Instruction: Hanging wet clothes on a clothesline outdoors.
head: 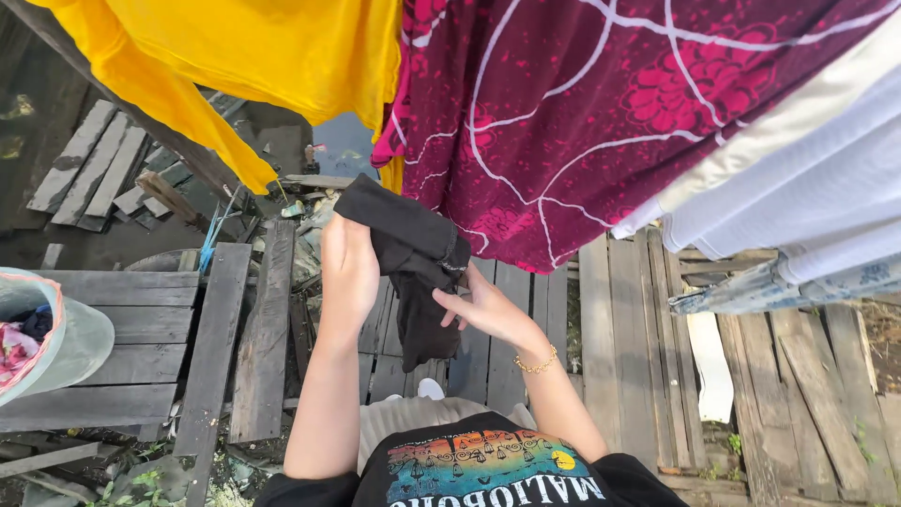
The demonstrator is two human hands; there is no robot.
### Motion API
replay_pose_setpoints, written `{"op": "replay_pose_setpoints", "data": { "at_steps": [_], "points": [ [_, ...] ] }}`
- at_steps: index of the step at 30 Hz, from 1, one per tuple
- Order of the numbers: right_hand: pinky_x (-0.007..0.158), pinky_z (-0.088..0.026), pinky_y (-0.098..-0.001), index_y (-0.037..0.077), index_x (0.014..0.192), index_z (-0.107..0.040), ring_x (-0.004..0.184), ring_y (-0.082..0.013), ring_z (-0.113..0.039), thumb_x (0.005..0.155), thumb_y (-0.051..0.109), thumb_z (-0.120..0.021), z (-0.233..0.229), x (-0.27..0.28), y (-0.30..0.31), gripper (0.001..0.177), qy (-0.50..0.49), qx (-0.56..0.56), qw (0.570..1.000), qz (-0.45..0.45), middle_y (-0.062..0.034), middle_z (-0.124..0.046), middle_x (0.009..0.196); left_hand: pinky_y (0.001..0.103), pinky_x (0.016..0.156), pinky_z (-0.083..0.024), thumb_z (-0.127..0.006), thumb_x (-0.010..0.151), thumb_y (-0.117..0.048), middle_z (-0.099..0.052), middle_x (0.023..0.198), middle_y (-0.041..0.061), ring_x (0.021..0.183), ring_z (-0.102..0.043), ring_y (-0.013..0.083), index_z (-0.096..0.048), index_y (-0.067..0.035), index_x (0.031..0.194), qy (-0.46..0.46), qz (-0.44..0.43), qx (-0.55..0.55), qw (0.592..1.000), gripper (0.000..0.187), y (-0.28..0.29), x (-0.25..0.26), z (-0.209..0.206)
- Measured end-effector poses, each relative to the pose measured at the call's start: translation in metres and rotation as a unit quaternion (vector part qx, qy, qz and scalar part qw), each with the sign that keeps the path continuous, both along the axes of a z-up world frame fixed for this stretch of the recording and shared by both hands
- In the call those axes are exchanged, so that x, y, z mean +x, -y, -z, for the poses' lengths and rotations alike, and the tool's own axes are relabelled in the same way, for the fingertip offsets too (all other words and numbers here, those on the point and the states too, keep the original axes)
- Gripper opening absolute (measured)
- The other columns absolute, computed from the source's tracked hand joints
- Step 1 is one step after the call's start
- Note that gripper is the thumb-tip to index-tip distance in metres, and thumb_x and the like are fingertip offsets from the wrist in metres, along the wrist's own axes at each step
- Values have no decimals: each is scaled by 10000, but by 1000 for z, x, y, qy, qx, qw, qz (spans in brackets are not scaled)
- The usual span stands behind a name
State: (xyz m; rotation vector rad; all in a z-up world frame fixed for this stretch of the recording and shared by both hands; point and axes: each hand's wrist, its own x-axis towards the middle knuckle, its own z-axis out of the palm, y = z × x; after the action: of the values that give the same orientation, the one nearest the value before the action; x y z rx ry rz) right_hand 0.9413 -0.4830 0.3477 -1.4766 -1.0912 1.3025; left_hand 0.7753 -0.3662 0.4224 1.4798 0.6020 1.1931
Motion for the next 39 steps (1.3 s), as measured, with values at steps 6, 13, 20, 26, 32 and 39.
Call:
{"op": "replay_pose_setpoints", "data": {
  "at_steps": [6,13,20,26,32,39],
  "points": [
    [721,-586,-308,19,1569,-301,795,-143,-679,926,400,-708,42,17,31,851,68,-2,997,-42,-187,-700,1177,279,1047,-441,-381,1111,-362,-626,1283,37,1181,-570,97,-556,2,1364,20,61,-134,989,477,-13,15,21],
    [983,-490,-338,6,1446,-488,1093,-142,-602,975,291,-661,14,-22,42,577,64,163,975,139,-79,-592,1294,274,1039,-451,-394,1143,-318,-658,1218,42,1145,-563,87,-592,41,1305,-34,185,-55,981,441,0,11,5],
    [1142,-430,-397,91,1135,-536,1210,-144,-581,1142,203,-437,4,-50,57,149,-182,279,884,330,-36,-621,1224,255,973,-458,-412,1137,-243,-674,1127,24,1066,-545,62,-603,73,1246,-81,231,4,970,385,2,2,-2],
    [1143,-415,-394,112,1134,-502,1184,-139,-572,1156,238,-420,18,-51,82,152,-120,327,823,449,-19,-600,1180,266,677,-385,-503,1104,-227,-469,809,12,774,-409,59,-618,41,1200,-158,219,95,958,307,-2,-2,-10],
    [1032,-460,-355,130,1101,-497,1096,-110,-558,1148,245,-440,14,-52,115,136,-145,360,760,520,14,-560,1102,276,577,-350,-606,1059,-195,-424,712,30,670,-366,66,-641,18,1099,-174,251,146,941,219,14,17,-19],
    [913,-428,-273,113,1089,-547,976,-69,-502,1145,199,-480,30,-45,159,122,-102,357,707,602,31,-549,1044,310,520,-361,-677,990,-207,-501,633,106,528,-379,140,-674,-34,1040,-264,264,199,906,180,25,46,-27]
  ]
}}
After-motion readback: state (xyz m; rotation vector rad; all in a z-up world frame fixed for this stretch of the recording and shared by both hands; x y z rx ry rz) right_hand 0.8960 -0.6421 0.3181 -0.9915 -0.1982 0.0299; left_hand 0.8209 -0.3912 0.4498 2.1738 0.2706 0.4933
